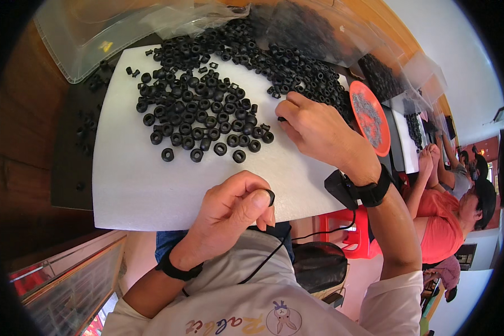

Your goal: Assembling small clear plastic components into black rubber or plastic rings at a manufacturing workstation.

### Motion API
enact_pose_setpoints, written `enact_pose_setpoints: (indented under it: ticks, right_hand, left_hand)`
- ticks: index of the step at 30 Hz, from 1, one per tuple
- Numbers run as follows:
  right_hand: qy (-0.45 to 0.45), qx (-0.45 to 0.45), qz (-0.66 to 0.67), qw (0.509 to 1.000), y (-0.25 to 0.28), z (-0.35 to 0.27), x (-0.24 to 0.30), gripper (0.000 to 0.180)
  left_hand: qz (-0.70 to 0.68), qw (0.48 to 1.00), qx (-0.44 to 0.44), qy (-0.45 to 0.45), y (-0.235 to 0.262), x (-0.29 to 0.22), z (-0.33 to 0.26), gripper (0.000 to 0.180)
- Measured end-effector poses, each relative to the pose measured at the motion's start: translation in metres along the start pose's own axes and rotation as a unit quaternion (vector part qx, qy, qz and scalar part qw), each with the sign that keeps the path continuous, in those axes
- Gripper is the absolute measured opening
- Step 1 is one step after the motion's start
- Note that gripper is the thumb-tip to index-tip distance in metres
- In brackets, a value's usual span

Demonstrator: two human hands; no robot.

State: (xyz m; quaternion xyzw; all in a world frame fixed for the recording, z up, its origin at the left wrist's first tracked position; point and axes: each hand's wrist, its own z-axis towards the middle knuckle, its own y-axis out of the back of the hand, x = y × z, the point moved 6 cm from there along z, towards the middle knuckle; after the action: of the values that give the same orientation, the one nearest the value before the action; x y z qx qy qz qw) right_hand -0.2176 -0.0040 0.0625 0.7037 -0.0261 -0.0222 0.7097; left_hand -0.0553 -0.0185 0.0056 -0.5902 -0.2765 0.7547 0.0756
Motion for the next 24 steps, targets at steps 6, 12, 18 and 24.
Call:
enact_pose_setpoints:
  ticks: [6, 12, 18, 24]
  right_hand:
    - [0.007, -0.097, 0.111, 0.989, 0.028, -0.026, -0.018, 0.015]
    - [-0.087, -0.103, 0.122, 0.983, 0.041, -0.064, -0.044, 0.008]
    - [-0.092, -0.067, 0.11, 0.987, 0.022, -0.082, -0.049, 0.006]
    - [-0.095, -0.054, 0.111, 0.988, 0.02, -0.074, -0.04, 0.008]
  left_hand:
    - [-0.012, 1.0, -0.005, -0.011, -0.002, 0.003, 0.002, 0.022]
    - [-0.012, 1.0, -0.007, -0.004, -0.003, 0.002, 0.002, 0.022]
    - [-0.008, 1.0, 0.001, -0.011, -0.004, 0.005, 0.003, 0.022]
    - [-0.016, 1.0, -0.004, -0.015, -0.005, 0.004, 0.002, 0.021]
